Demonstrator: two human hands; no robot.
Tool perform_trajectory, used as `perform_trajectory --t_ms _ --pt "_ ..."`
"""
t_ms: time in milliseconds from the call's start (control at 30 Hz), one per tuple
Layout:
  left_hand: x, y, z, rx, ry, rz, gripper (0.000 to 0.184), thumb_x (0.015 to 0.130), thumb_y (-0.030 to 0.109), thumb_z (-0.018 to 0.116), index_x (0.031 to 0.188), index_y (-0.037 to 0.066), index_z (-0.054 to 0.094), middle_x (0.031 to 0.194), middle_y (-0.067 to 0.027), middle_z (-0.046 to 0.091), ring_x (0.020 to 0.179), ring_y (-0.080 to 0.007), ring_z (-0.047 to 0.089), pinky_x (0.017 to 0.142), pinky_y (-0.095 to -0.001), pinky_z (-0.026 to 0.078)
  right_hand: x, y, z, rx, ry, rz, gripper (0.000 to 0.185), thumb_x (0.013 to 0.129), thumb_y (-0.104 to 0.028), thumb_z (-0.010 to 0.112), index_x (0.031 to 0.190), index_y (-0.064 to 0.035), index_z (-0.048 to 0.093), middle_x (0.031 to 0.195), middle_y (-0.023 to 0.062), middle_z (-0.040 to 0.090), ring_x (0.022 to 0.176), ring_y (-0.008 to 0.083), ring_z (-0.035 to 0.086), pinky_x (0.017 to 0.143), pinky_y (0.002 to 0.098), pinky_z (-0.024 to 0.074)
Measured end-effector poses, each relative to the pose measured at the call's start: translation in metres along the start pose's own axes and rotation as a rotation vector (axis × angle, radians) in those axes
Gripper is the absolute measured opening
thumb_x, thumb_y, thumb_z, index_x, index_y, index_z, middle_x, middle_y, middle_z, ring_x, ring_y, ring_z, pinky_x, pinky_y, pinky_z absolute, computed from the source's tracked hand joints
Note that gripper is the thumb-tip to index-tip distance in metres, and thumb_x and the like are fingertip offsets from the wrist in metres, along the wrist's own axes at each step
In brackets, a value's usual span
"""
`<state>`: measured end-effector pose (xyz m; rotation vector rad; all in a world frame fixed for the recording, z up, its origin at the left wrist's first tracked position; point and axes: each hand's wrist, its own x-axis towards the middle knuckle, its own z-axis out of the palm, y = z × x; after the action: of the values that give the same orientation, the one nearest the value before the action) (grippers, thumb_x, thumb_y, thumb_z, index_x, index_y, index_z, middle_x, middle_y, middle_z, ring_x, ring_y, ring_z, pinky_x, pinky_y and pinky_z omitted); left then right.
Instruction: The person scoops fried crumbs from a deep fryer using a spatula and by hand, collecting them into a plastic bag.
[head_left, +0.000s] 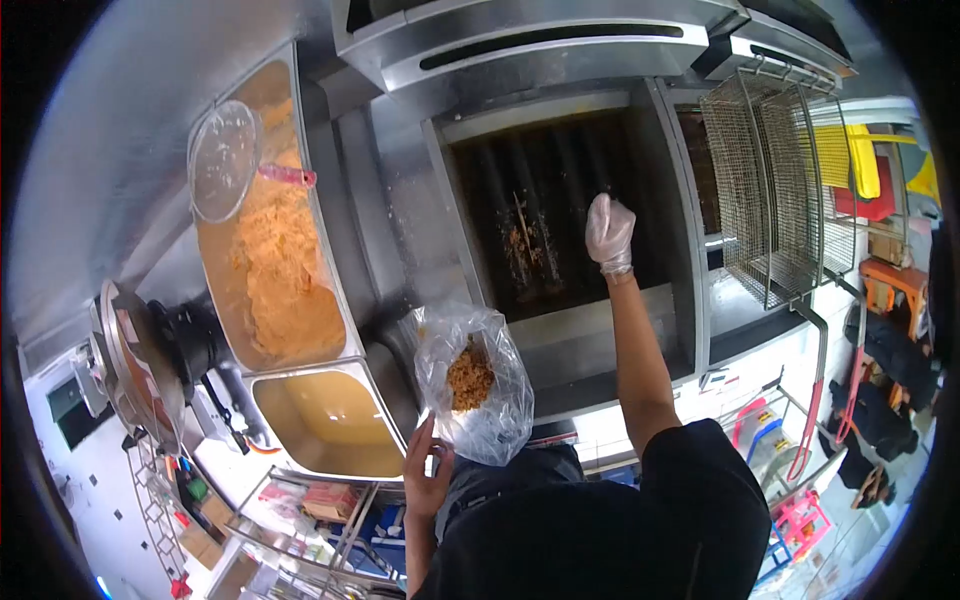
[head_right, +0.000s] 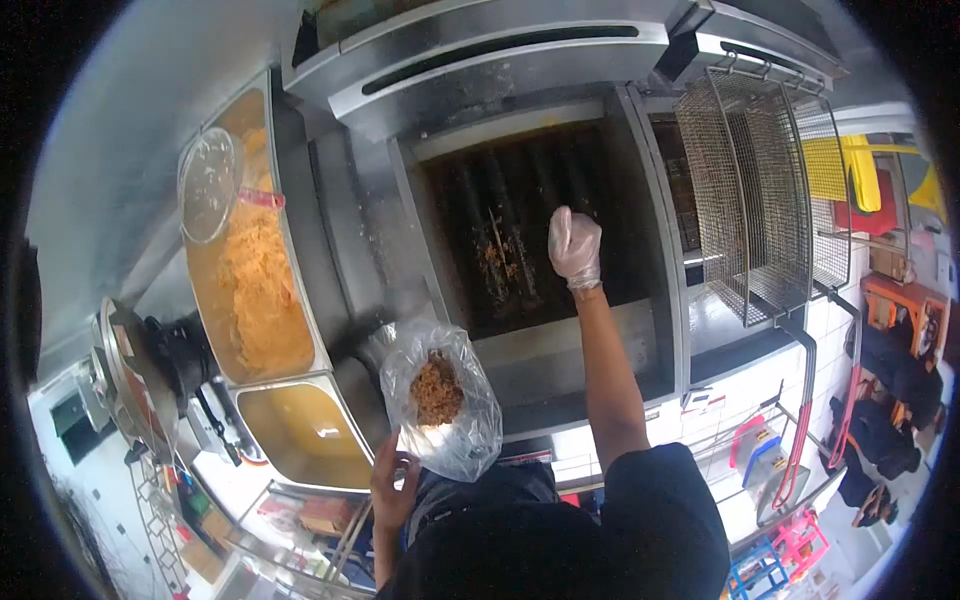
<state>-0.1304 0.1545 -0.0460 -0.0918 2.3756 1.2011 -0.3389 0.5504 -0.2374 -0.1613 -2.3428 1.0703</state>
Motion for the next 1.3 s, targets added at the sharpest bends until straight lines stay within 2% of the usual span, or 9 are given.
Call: perform_trajectory --t_ms 133,400,433,567,700,1000,1200,1233,1300 --pt "0.005 0.000 0.006 -0.009 -0.028 0.009 0.065 0.085 -0.012 0.064 0.147 -0.001 0.050 0.131 -0.0172 0.060 0.087 -0.0158 0.066 0.073 -0.0267 0.054 -0.009 0.030 0.021 -0.244 -0.278 -0.064 0.048 0.106 -0.019 0.047 0.062 -0.0019 0.050 0.057 0.0232 0.049 0.054 0.0438 0.053 0.050 0.0487 0.0374" --pt "0.003 0.000 0.011 -0.186 -0.038 -0.005 0.066 0.085 -0.010 0.064 0.149 0.002 0.050 0.139 -0.0176 0.057 0.091 -0.0154 0.065 0.075 -0.0269 0.053 -0.013 0.076 0.020 0.120 -0.258 0.337 0.060 0.109 -0.029 0.045 0.058 0.0044 0.046 0.057 0.0269 0.041 0.048 0.0378 0.045 0.050 0.0457 0.0359" --pt "-0.001 0.000 0.011 -0.180 -0.036 -0.009 0.067 0.085 -0.010 0.064 0.149 0.003 0.049 0.140 -0.0172 0.056 0.091 -0.0154 0.065 0.076 -0.0269 0.053 -0.015 0.080 0.018 0.132 -0.206 0.393 0.062 0.108 -0.032 0.047 0.055 0.0009 0.045 0.052 0.0181 0.041 0.046 0.0249 0.041 0.049 0.0413 0.0332" --pt "0.004 -0.001 0.006 -0.179 0.001 0.012 0.067 0.085 -0.010 0.063 0.149 0.003 0.049 0.141 -0.0169 0.056 0.092 -0.0152 0.065 0.076 -0.0270 0.053 -0.039 0.130 0.022 0.533 -0.061 0.754 0.055 0.107 -0.035 0.049 0.058 -0.0106 0.045 0.059 -0.0047 0.041 0.054 0.0106 0.037 0.049 0.0336 0.0300" --pt "0.004 0.004 0.003 -0.212 -0.027 0.058 0.066 0.086 -0.010 0.064 0.149 0.003 0.049 0.142 -0.0171 0.056 0.092 -0.0159 0.066 0.075 -0.0275 0.053 -0.022 0.133 0.011 0.583 -0.012 0.885 0.057 0.106 -0.040 0.048 0.057 -0.0114 0.044 0.056 -0.0024 0.043 0.053 0.0099 0.038 0.049 0.0337 0.0308" --pt "-0.005 -0.009 -0.005 -0.241 -0.002 0.134 0.064 0.087 -0.008 0.065 0.148 0.005 0.051 0.148 -0.0177 0.052 0.095 -0.0167 0.066 0.075 -0.0278 0.053 -0.049 0.034 -0.014 0.025 -0.118 0.519 0.065 0.109 -0.040 0.044 0.060 0.0027 0.046 0.052 0.0110 0.039 0.048 0.0178 0.035 0.048 0.0404 0.0329" --pt "-0.012 -0.013 -0.006 -0.251 0.017 0.101 0.064 0.087 -0.007 0.066 0.148 0.004 0.050 0.148 -0.0177 0.052 0.093 -0.0165 0.066 0.075 -0.0276 0.053 -0.055 -0.030 -0.023 -0.188 -0.223 0.131 0.064 0.110 -0.033 0.039 0.058 0.0040 0.047 0.054 0.0244 0.047 0.050 0.0438 0.046 0.050 0.0492 0.0367" --pt "-0.011 -0.013 -0.006 -0.264 0.015 0.103 0.064 0.087 -0.007 0.066 0.148 0.003 0.050 0.148 -0.0175 0.052 0.093 -0.0165 0.066 0.075 -0.0275 0.053 -0.059 -0.032 -0.019 -0.218 -0.334 0.333 0.064 0.110 -0.032 0.041 0.058 0.0035 0.050 0.060 0.0279 0.052 0.058 0.0481 0.053 0.053 0.0525 0.0393" --pt "-0.008 -0.008 -0.004 -0.262 0.000 0.111 0.064 0.087 -0.007 0.065 0.148 0.003 0.050 0.148 -0.0170 0.052 0.093 -0.0168 0.065 0.076 -0.0276 0.052 -0.065 -0.015 -0.010 -0.195 -0.328 0.238 0.065 0.110 -0.035 0.038 0.060 0.0043 0.052 0.062 0.0283 0.053 0.061 0.0491 0.055 0.056 0.0529 0.0404"
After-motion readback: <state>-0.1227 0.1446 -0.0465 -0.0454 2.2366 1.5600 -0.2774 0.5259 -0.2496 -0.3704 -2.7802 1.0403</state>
